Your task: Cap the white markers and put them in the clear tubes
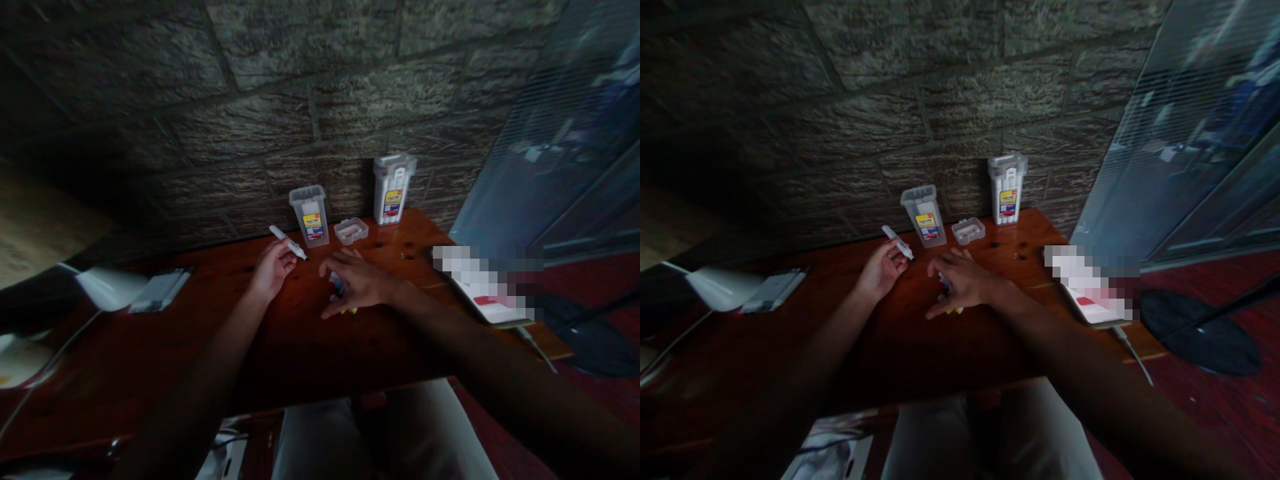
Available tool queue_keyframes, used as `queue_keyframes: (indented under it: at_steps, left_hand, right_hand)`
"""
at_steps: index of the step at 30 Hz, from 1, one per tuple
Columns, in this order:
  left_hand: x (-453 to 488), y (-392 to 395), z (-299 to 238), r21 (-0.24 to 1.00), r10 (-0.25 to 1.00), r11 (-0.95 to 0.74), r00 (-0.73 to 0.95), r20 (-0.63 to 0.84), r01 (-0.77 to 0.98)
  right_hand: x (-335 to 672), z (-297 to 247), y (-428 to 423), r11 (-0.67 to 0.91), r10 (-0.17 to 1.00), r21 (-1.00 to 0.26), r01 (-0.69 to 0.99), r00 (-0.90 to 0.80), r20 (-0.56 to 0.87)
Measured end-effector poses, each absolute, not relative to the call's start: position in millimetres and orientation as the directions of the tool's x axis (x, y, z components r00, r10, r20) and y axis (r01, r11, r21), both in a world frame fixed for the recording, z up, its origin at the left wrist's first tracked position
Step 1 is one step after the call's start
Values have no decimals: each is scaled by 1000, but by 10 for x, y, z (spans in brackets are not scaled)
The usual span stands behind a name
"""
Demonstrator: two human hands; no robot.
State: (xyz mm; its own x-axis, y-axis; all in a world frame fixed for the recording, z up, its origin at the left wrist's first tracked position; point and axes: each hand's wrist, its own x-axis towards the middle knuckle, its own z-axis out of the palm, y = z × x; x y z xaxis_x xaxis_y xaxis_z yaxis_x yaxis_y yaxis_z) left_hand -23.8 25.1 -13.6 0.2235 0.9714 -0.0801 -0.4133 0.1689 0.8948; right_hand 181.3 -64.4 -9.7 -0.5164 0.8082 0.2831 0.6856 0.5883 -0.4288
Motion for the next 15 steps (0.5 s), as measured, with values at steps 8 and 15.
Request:
queue_keyframes:
  at_steps: [8, 15]
  left_hand:
    - [-229, 233, -151, 897, 975, 152, 214, -66, -416]
    - [-222, 240, -172, 911, 973, 121, 231, -30, -394]
  right_hand:
    - [1941, -255, -393, 601, 799, -389, 699, -509, 320]
    - [2036, -221, -351, 443, 879, -602, 664, -187, 439]
